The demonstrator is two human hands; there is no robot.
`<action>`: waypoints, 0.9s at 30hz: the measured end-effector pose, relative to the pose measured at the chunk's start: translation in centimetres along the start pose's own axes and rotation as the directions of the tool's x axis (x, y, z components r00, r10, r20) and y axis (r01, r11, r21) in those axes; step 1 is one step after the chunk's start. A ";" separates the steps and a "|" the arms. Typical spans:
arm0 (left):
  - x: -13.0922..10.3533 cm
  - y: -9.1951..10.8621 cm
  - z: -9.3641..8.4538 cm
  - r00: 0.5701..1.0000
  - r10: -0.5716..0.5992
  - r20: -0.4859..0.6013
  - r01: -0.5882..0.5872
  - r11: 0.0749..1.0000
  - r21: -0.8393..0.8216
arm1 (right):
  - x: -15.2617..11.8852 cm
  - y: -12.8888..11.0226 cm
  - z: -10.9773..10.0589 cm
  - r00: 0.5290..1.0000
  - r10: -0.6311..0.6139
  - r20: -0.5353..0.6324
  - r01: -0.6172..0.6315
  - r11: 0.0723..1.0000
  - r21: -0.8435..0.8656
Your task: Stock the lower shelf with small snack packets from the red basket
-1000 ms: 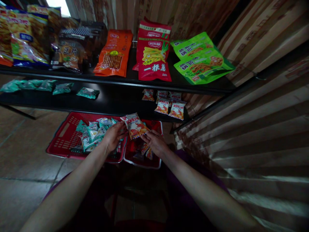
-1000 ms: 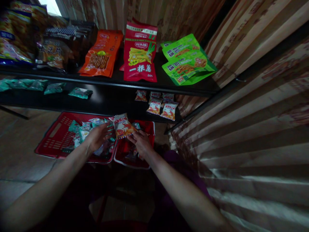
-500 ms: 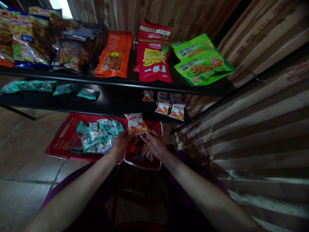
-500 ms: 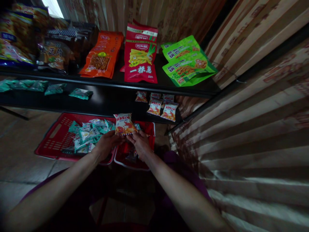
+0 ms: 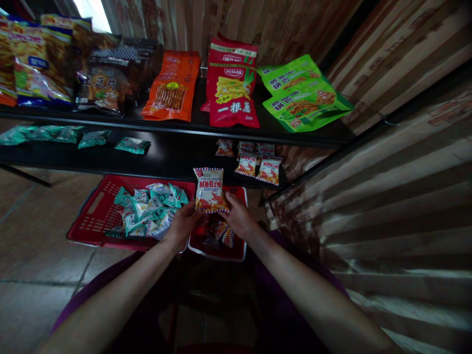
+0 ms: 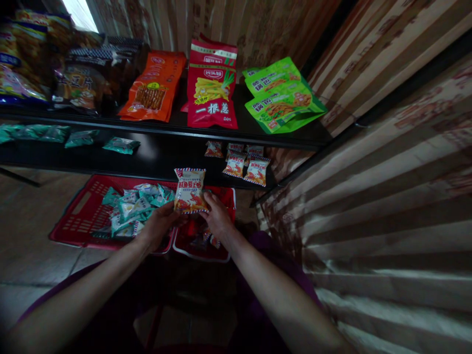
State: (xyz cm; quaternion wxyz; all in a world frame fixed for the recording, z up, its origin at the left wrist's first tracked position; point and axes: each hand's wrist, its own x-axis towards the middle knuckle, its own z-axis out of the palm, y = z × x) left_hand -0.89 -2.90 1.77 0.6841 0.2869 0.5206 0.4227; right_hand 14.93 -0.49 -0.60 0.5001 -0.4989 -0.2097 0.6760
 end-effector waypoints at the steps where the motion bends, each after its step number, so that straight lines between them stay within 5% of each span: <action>1: 0.0 -0.2 0.0 1.000 -0.002 0.003 0.002 1.000 0.014 | 0.0 0.0 0.0 1.000 -0.013 -0.001 0.013 1.000 -0.020; 7: 0.1 -1.0 0.2 0.998 0.014 0.064 -0.020 0.996 0.088 | -0.2 0.0 0.1 0.999 -0.034 -0.027 0.033 0.998 -0.044; 13: -0.8 0.6 0.6 0.985 0.034 0.171 -0.038 0.999 0.025 | -0.4 -0.3 0.1 0.999 0.017 -0.039 -0.017 1.000 -0.010; 21: -0.3 1.7 0.8 0.999 -0.036 -0.016 0.033 0.991 -0.131 | -1.1 0.4 0.8 0.998 0.042 0.041 -0.040 0.998 -0.047; 27: -0.1 1.5 0.9 0.998 -0.036 -0.052 0.026 0.982 -0.190 | -1.3 0.7 1.1 0.995 0.043 0.095 -0.039 0.998 -0.042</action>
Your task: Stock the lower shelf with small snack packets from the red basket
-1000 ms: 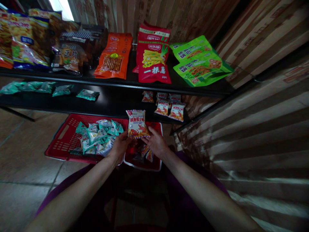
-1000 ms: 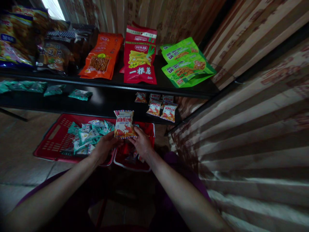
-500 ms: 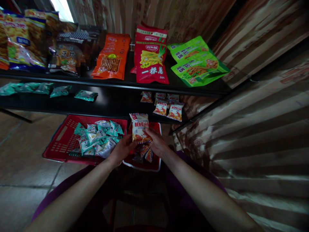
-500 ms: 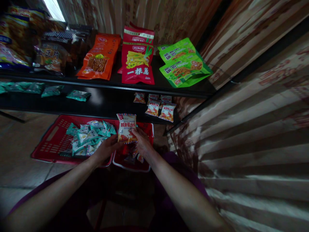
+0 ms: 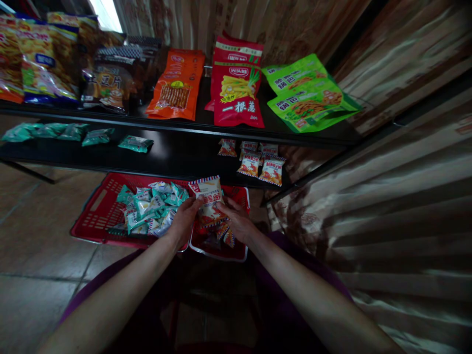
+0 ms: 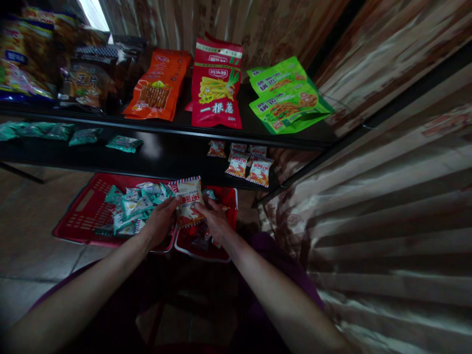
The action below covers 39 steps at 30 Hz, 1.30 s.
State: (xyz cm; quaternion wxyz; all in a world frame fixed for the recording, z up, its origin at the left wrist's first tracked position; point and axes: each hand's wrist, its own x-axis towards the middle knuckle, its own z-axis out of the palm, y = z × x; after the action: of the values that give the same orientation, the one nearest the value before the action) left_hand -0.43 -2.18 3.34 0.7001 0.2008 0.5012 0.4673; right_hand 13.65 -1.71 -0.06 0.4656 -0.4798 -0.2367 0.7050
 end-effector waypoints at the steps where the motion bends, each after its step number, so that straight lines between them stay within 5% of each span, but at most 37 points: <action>1: 0.0 -0.1 0.0 1.000 0.003 -0.003 -0.003 1.000 0.000 | 0.0 0.0 0.1 1.000 -0.004 0.001 0.004 1.000 0.002; 7: 0.2 -0.5 -0.1 1.000 0.022 0.004 -0.022 0.999 -0.041 | -0.2 0.2 0.2 1.000 -0.009 0.000 0.009 1.000 -0.006; 16: -0.2 0.3 0.8 0.991 0.015 -0.137 -0.017 1.000 -0.011 | -0.4 0.2 0.5 1.000 0.007 -0.026 -0.007 1.000 -0.003; 39: 1.7 0.1 2.0 0.982 0.091 -0.164 -0.092 0.996 -0.001 | -0.8 -0.3 -0.1 1.000 0.004 -0.021 -0.003 1.000 0.018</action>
State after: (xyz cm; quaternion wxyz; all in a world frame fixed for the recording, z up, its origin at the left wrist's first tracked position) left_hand 1.41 -0.24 3.39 0.6351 0.1814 0.5452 0.5162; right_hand 13.91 -2.27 0.47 0.4709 -0.4834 -0.2248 0.7029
